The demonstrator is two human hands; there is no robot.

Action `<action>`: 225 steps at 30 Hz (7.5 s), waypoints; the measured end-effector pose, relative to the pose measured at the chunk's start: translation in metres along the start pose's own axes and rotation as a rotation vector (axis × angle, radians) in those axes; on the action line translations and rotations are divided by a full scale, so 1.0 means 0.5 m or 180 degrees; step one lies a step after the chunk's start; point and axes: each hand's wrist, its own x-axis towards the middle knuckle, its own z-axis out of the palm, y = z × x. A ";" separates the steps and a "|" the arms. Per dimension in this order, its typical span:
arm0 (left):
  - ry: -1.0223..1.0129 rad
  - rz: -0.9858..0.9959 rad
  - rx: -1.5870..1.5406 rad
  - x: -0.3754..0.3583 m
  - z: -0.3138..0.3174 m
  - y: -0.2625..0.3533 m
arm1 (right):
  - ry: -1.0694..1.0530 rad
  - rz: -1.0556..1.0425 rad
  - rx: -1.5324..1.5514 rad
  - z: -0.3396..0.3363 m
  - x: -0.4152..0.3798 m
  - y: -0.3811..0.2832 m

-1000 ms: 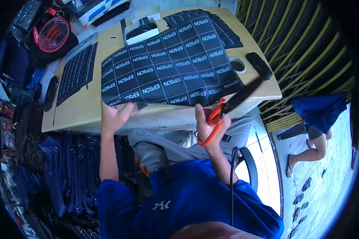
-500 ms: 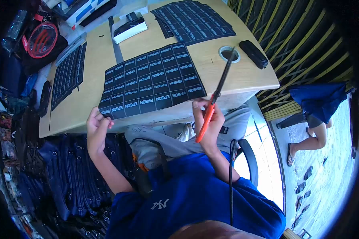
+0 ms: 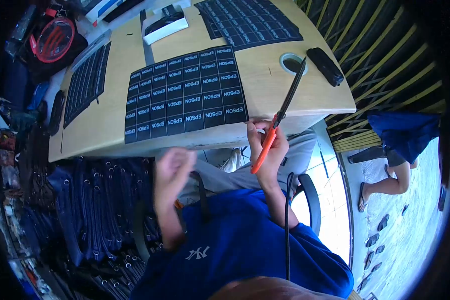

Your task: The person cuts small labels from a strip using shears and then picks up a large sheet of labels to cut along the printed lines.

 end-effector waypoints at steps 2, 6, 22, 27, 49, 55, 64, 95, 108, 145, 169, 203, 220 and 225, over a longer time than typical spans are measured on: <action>-0.0724 0.0035 -0.0622 0.024 0.072 -0.015 | -0.0131 0.0136 -0.0008 -0.007 -0.007 -0.008; -0.0862 -0.0598 -0.1998 0.074 0.167 0.015 | -0.0373 0.0031 -0.0114 -0.035 -0.023 -0.013; -0.0169 -0.0243 -0.1910 0.068 0.219 0.007 | -0.0704 0.0321 -0.0487 -0.104 -0.036 -0.006; -0.0054 -0.0106 -0.1846 0.059 0.224 0.006 | -0.1306 0.1021 -0.0303 -0.127 -0.076 -0.011; -0.0070 0.0186 -0.2054 0.052 0.229 -0.001 | -0.1952 0.1226 -0.0641 -0.161 -0.167 0.004; -0.0079 0.0096 -0.2072 0.047 0.235 -0.002 | -0.2052 0.1387 -0.0662 -0.164 -0.172 -0.019; -0.0149 0.0099 -0.2190 0.032 0.235 0.002 | -0.2060 0.1645 -0.0426 -0.152 -0.152 -0.036; -0.0062 0.0022 -0.2252 0.034 0.240 -0.012 | -0.2146 0.1577 -0.0601 -0.143 -0.144 -0.039; -0.0041 -0.0072 -0.2157 0.031 0.236 0.001 | -0.1947 0.2103 -0.0506 -0.125 -0.141 -0.060; 0.0005 -0.0068 -0.2065 0.036 0.239 0.021 | -0.2092 0.1706 -0.0663 -0.141 -0.137 -0.051; 0.0093 0.0328 -0.2116 0.049 0.230 0.016 | -0.1994 0.1606 -0.1274 -0.197 -0.156 -0.107; -0.0353 0.0206 -0.2021 0.003 0.229 0.013 | -0.1942 0.1464 -0.1176 -0.136 -0.133 -0.081; 0.0233 -0.0128 -0.1832 0.011 0.238 0.023 | -0.2087 0.1512 -0.1142 -0.133 -0.125 -0.074; 0.0247 0.0000 -0.1711 0.011 0.237 0.023 | -0.2057 0.1542 -0.1068 -0.128 -0.120 -0.083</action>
